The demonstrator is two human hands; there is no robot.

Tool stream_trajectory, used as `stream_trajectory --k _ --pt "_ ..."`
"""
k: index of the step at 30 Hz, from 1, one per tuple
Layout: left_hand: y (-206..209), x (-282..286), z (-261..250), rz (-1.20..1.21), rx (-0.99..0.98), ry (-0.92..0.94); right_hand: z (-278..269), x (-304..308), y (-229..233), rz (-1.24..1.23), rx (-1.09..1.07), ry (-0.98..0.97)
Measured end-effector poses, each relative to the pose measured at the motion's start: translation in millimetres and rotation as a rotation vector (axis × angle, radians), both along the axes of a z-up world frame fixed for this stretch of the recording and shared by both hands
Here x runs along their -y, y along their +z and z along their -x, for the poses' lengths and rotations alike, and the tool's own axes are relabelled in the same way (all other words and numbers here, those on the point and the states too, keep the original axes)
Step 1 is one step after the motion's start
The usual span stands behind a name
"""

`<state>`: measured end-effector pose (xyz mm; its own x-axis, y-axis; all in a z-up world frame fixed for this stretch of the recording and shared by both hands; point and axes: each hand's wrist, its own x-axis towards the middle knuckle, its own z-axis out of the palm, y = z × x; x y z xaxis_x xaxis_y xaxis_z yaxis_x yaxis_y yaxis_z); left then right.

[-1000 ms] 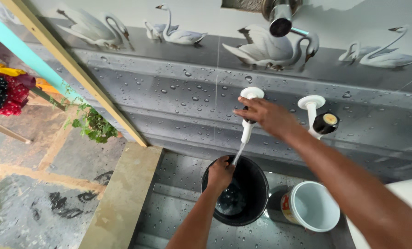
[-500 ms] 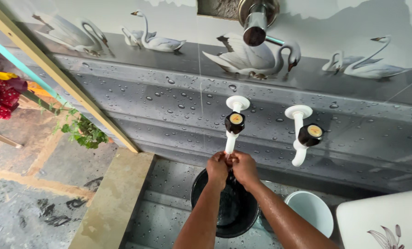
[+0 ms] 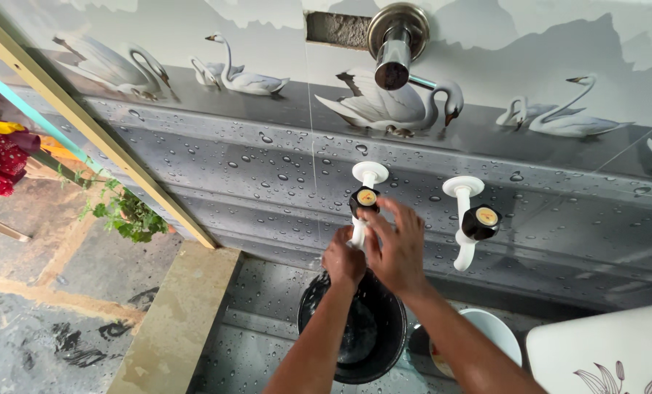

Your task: The person washes a black plastic bucket by hand under a tap, scrub it inside and out, and then places a small soap and brush container on a shelf in the bathroom.

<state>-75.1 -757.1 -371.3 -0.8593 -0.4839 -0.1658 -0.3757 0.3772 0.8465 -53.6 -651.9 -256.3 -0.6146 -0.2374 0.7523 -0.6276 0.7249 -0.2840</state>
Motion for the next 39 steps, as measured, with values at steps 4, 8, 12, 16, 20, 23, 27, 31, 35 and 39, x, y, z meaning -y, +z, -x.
stream_trajectory --k 4,8,12,16,20,23,27,31,35,39 --pt "61 8 -6 0.124 0.023 -0.171 29 11 37 -0.088 0.131 0.158" --pt "86 14 -2 0.198 0.262 -0.286 48 19 48 -0.285 0.689 0.071" --pt "80 14 8 0.244 0.303 -0.289 53 26 40 -0.315 0.732 0.029" --pt "81 11 17 0.300 0.403 -0.308 65 23 33 -0.341 0.772 0.098" --pt "87 8 15 0.277 0.449 -0.291 68 19 30 -0.341 0.788 0.149" --pt "85 10 16 0.251 0.422 -0.279 69 18 29 -0.332 0.772 0.171" --pt "80 9 22 0.258 0.457 -0.259 72 18 28 -0.343 0.796 0.171" --pt "74 8 23 0.261 0.464 -0.255 73 15 29 -0.356 0.788 0.214" --pt "69 8 25 0.224 0.441 -0.200 73 15 33 -0.377 0.830 0.221" --pt "71 6 22 0.239 0.443 -0.206 77 10 37 -0.400 0.852 0.261"
